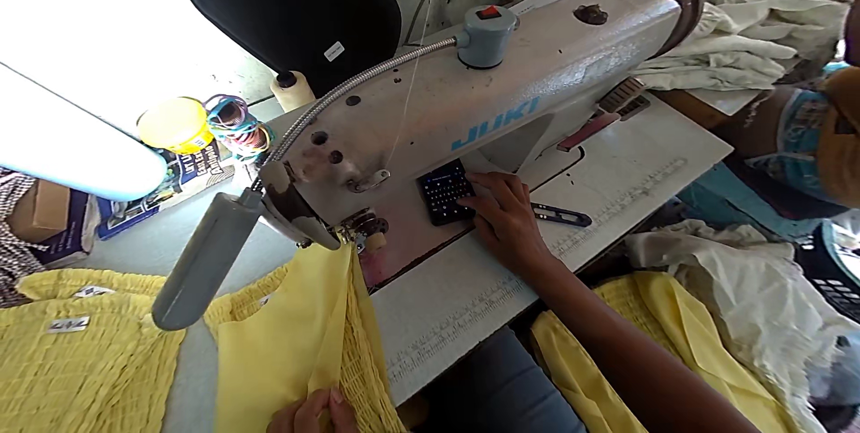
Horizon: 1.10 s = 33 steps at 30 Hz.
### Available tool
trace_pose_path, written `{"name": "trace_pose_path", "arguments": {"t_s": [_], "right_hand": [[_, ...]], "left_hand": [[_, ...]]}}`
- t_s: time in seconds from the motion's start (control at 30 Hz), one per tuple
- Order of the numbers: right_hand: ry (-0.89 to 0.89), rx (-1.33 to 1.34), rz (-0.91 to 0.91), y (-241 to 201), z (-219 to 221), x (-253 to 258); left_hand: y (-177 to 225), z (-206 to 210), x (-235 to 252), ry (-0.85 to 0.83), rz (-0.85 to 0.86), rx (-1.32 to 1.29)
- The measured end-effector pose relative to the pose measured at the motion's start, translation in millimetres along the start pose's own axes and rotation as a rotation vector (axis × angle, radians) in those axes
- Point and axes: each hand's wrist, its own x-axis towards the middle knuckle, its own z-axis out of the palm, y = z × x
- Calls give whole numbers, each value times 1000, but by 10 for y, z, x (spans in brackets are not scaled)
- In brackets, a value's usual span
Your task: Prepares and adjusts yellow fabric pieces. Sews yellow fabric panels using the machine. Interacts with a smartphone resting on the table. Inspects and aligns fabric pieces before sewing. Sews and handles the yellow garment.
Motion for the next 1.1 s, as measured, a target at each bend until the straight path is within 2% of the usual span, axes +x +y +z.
{"name": "trace_pose_path", "arguments": {"t_s": [0.23, 0.43, 0.7, 1.1], "right_hand": [[16, 19, 3, 9, 9, -7], [44, 31, 132, 33, 9, 15], [-57, 44, 265, 43, 9, 64], [-92, 19, 272, 63, 50, 82]], "left_hand": [[-9, -1, -1, -2, 4, 6], [-6, -1, 3, 3, 10, 9], [10, -8, 5, 9, 4, 20], [8, -7, -5, 16, 3, 13]]}}
